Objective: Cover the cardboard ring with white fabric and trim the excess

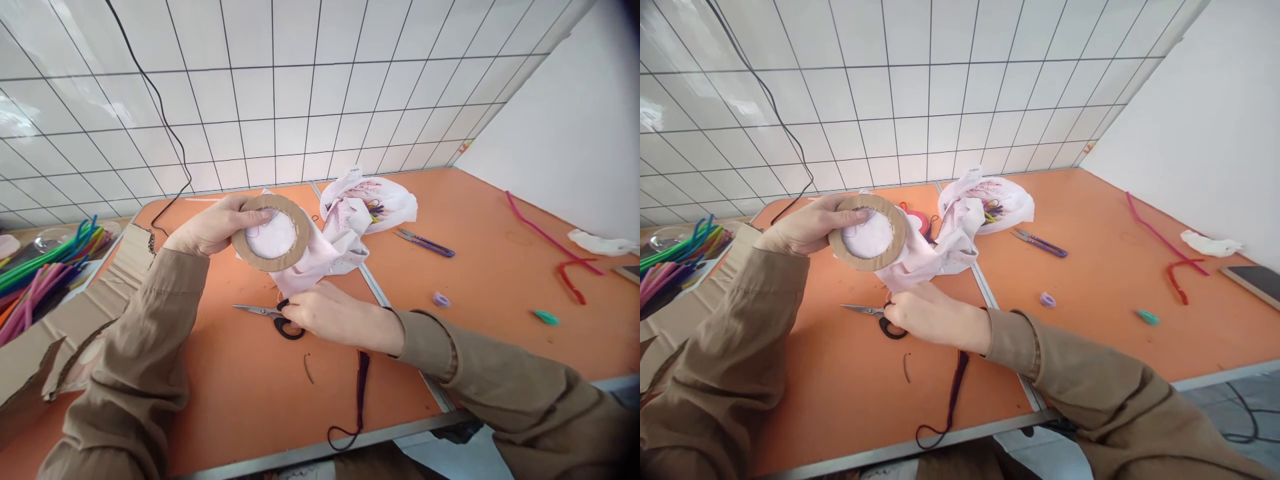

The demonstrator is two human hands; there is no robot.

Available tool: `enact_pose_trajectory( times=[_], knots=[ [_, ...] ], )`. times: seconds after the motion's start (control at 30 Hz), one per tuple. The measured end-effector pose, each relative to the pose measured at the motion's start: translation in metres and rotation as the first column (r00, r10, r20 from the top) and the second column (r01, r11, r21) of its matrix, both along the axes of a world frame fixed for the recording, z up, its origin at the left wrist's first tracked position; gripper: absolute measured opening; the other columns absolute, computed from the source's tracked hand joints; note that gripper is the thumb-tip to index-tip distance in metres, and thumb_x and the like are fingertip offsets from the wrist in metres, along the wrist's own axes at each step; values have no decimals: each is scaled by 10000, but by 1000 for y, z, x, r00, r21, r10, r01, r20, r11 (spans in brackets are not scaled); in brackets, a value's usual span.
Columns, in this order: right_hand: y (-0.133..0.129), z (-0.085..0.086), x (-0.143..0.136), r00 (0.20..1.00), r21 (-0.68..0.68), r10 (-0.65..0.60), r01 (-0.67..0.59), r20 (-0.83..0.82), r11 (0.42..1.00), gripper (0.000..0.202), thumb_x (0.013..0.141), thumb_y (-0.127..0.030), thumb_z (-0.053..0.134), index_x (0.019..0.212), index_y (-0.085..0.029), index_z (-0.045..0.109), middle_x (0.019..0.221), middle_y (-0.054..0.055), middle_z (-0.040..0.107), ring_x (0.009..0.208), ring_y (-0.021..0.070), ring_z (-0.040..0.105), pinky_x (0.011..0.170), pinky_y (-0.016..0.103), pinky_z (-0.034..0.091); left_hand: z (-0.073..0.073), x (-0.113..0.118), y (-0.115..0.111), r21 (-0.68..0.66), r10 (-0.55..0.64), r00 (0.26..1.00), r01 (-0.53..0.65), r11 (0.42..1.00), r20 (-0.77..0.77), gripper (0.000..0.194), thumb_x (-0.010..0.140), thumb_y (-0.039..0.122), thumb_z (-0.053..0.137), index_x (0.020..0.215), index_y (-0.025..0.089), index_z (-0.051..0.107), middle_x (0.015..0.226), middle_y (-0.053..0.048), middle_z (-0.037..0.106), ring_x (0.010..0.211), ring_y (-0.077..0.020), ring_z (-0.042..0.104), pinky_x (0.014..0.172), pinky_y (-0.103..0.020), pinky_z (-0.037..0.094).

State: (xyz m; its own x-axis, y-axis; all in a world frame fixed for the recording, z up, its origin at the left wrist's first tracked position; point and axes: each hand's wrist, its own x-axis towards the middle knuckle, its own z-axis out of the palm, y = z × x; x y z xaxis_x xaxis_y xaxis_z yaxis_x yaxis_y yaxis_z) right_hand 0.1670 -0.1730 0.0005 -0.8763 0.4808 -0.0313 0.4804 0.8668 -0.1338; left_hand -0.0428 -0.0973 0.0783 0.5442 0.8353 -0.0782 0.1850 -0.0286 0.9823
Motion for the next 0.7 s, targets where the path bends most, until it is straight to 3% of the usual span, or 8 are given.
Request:
enact_pose_trajectory(
  times=[0.03,0.1,0.2,0.27,0.37,0.43,0.5,0.7],
  knots=[
    [-2,4,1,999,1,46,-46,-2,999,223,877,2,498,818,-112,680,765,50,613,631,130,442,536,295,197,0,0,0,0,-1,1000,1,1000,4,274,841,352,693,1023,150,726,1033,-76,740,948,-240,660,730,-304,514],
    [-9,16,4,973,-134,230,-231,-29,964,110,884,-122,607,932,-151,702,903,46,639,717,139,512,558,279,273,-1,-1,1,-2,-9,1000,9,1000,17,264,840,353,700,1015,158,729,1029,-69,739,939,-225,657,743,-302,517],
    [-26,30,7,819,-443,572,-530,-46,723,240,795,-230,771,1026,-238,707,1002,7,647,843,128,583,623,244,380,-1,-3,1,-7,-22,999,22,1000,28,243,847,347,698,1013,172,728,1010,-55,737,903,-209,653,722,-295,520],
    [-39,32,7,749,-485,659,-553,68,678,331,713,-196,828,1024,-246,722,954,13,650,853,146,594,581,262,383,-1,-3,1,-12,-20,999,21,1000,25,243,858,336,685,1030,171,725,1013,-58,736,896,-209,651,708,-295,521],
    [-52,27,8,760,-405,631,-534,154,742,265,664,-113,826,886,-227,737,873,8,666,811,155,590,533,282,361,-1,-3,1,-19,-10,1000,11,1000,18,260,854,338,691,1038,156,723,1028,-75,735,893,-215,654,704,-299,525],
    [-54,22,10,798,-328,587,-523,134,786,146,707,-100,780,707,-206,679,801,-8,678,745,142,570,520,285,342,-2,-3,2,-21,-9,1000,9,1000,16,271,848,347,699,1038,155,722,1036,-78,735,898,-218,656,704,-300,527],
    [-51,17,12,842,-235,521,-482,140,844,215,763,-77,700,610,-184,593,739,-4,675,695,140,544,512,293,314,-2,-4,2,-17,-14,1000,14,1000,16,275,850,352,699,1046,161,721,1044,-72,735,908,-218,653,698,-293,524],
    [-8,11,16,942,-49,258,-253,213,966,258,792,49,483,702,-160,606,721,28,618,603,132,461,507,300,208,-2,-4,3,-1,-13,999,13,1000,33,264,841,360,711,1042,190,731,1062,-52,735,921,-201,646,704,-272,515]
  ],
)
